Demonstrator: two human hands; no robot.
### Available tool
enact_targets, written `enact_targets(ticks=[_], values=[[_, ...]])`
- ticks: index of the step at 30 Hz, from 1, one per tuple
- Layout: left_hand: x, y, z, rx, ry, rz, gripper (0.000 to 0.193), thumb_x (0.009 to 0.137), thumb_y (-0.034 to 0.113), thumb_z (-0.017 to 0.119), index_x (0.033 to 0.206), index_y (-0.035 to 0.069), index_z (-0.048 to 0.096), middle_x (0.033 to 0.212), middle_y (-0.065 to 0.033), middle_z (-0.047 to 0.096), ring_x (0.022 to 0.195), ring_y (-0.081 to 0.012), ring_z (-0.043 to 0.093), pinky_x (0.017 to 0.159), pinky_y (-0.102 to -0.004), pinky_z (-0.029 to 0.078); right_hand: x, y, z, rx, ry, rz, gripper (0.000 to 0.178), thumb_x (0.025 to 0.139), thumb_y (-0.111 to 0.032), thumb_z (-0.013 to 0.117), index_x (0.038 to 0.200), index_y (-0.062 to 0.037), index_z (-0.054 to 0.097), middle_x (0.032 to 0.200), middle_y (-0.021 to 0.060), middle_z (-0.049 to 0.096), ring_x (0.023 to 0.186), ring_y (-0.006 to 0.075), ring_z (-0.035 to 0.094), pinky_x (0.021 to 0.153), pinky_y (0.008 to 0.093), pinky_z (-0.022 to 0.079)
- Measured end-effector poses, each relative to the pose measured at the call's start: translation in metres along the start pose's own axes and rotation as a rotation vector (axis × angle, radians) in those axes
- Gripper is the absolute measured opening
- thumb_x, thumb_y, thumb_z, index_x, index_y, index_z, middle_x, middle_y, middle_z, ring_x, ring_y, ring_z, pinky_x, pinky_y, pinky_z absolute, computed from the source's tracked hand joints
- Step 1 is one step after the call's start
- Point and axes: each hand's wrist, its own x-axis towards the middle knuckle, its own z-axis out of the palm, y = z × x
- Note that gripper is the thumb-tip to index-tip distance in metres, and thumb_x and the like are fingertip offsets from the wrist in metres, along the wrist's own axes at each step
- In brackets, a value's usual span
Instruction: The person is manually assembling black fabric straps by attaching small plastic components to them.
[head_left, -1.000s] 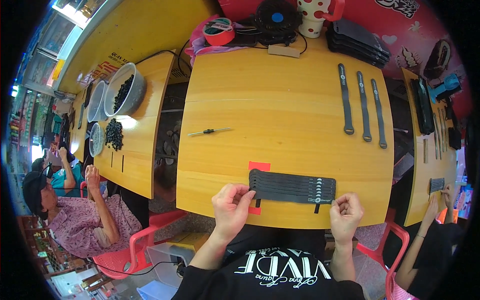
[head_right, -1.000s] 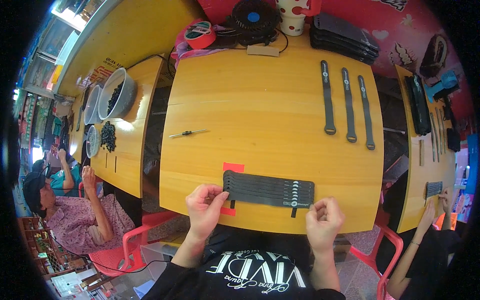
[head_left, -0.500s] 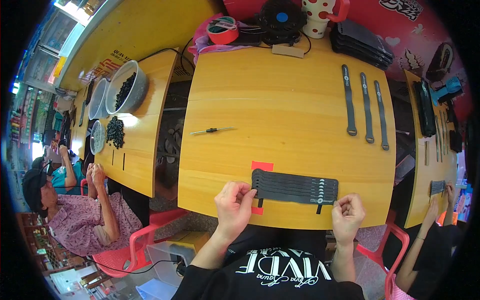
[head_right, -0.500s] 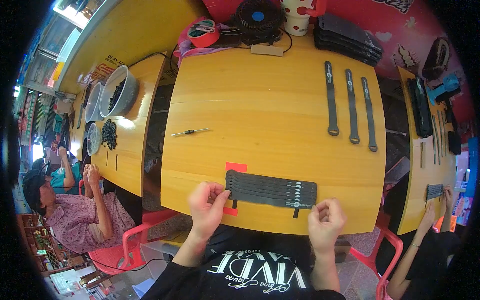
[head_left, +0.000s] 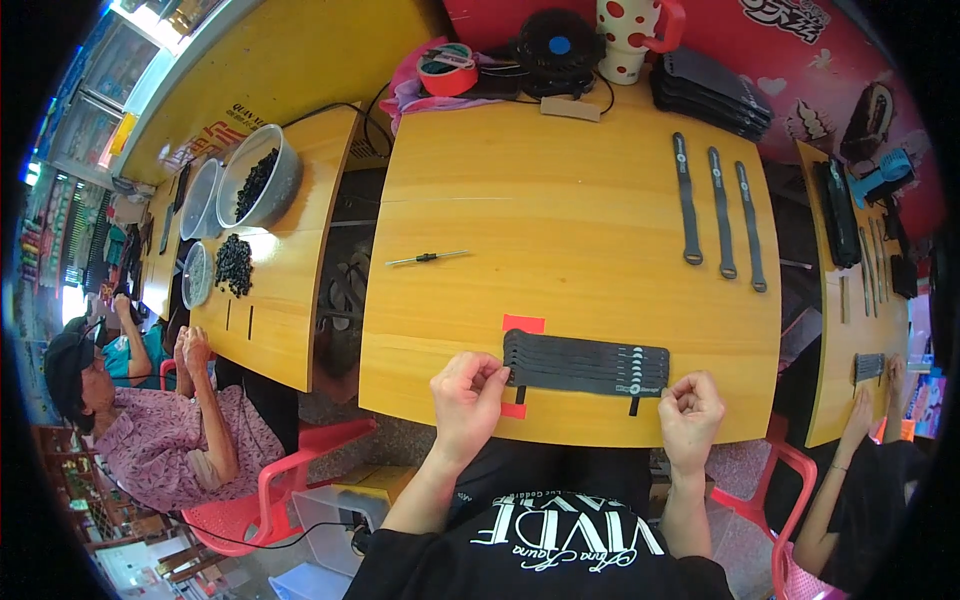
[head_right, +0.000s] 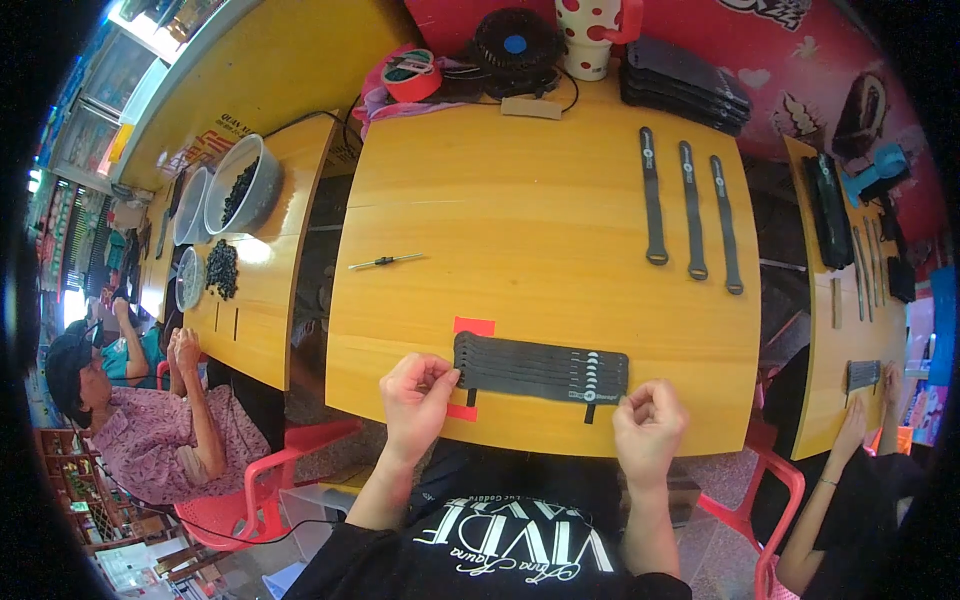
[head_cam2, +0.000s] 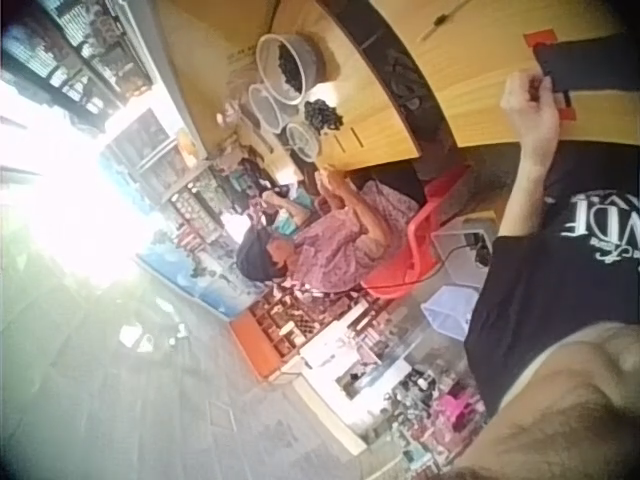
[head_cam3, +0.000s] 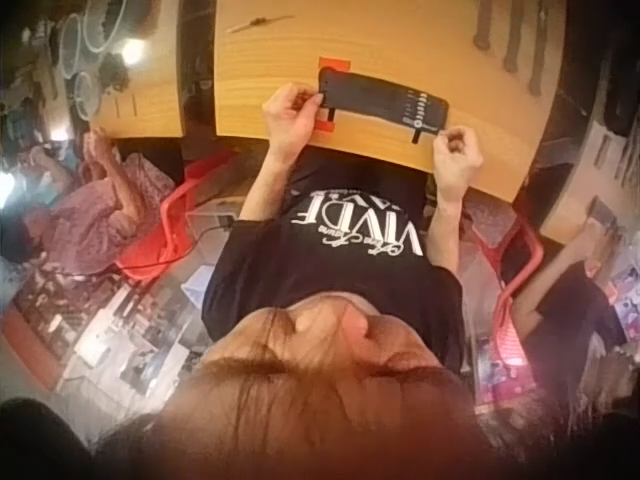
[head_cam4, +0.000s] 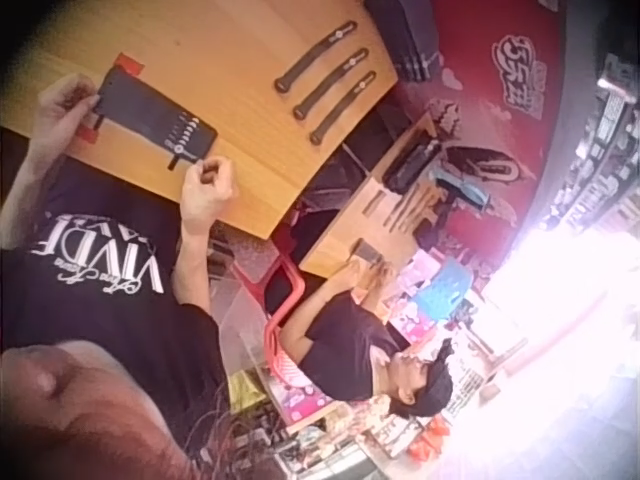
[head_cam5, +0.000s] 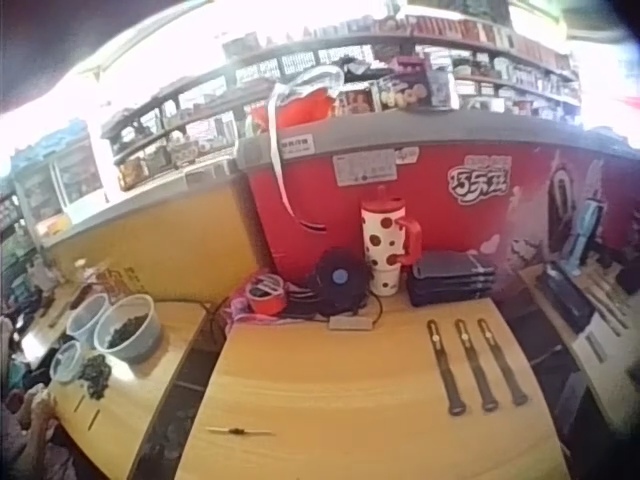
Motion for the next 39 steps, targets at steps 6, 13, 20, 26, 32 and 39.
enact_targets(ticks=[6,13,20,26,32,39], values=[[-0.008,-0.015,-0.007,-0.162,0.001,-0.011,0.007,0.084,-0.005,0.068,0.090,-0.003,0.067,0.076,-0.0103,0.061,0.065,-0.0163,0.061,0.058,-0.0253,0.046,0.000,0.009,0.002,0.012,0.002,-0.064,0.017,0.076,0.011,0.063,0.076,-0.0022,0.052,0.064,0.0003,0.052,0.052,0.0047,0.051,0.047,0.0225,0.038],[-0.012,0.011,-0.036,0.430,-0.152,0.534,0.031,0.089,0.013,0.065,0.119,0.003,0.065,0.126,-0.0159,0.058,0.114,-0.0373,0.052,0.092,-0.0434,0.042,-0.018,0.003,-0.002,0.047,0.190,-0.211,0.012,0.081,0.007,0.067,0.082,0.0000,0.057,0.078,0.0083,0.058,0.063,0.0148,0.059,0.054,0.0267,0.045],[-0.014,0.003,-0.035,0.769,-0.523,0.574,0.081,0.091,0.067,0.043,0.144,0.005,0.046,0.159,-0.0107,0.031,0.148,-0.0410,0.017,0.112,-0.0552,0.020,-0.050,-0.013,0.012,-0.615,-0.024,-0.704,0.036,0.089,-0.031,0.067,0.115,-0.0050,0.066,0.121,0.0184,0.057,0.106,0.0341,0.056,0.085,0.0433,0.043],[-0.014,-0.006,-0.034,0.867,-0.548,0.554,0.097,0.086,0.078,0.037,0.147,0.003,0.041,0.161,-0.0098,0.026,0.150,-0.0401,0.013,0.113,-0.0563,0.015,-0.046,-0.002,0.000,-0.940,-0.047,-0.617,0.060,0.094,-0.058,0.048,0.131,-0.0119,0.062,0.148,0.0215,0.041,0.131,0.0390,0.039,0.098,0.0505,0.031],[-0.009,-0.005,-0.037,0.823,-0.609,0.519,0.103,0.083,0.081,0.036,0.147,0.001,0.040,0.162,-0.0120,0.024,0.150,-0.0407,0.013,0.114,-0.0572,0.014,-0.040,0.007,-0.021,-0.969,-0.091,-0.527,0.061,0.095,-0.059,0.047,0.131,-0.0116,0.062,0.150,0.0212,0.039,0.134,0.0394,0.035,0.098,0.0524,0.030],[-0.006,-0.005,-0.037,0.949,-0.619,0.494,0.112,0.081,0.084,0.035,0.149,-0.004,0.033,0.164,-0.0159,0.017,0.151,-0.0391,0.011,0.115,-0.0573,0.011,-0.038,-0.010,-0.006,-0.882,-0.152,-0.581,0.062,0.091,-0.058,0.055,0.132,-0.0117,0.061,0.151,0.0189,0.039,0.136,0.0392,0.033,0.099,0.0518,0.030]])
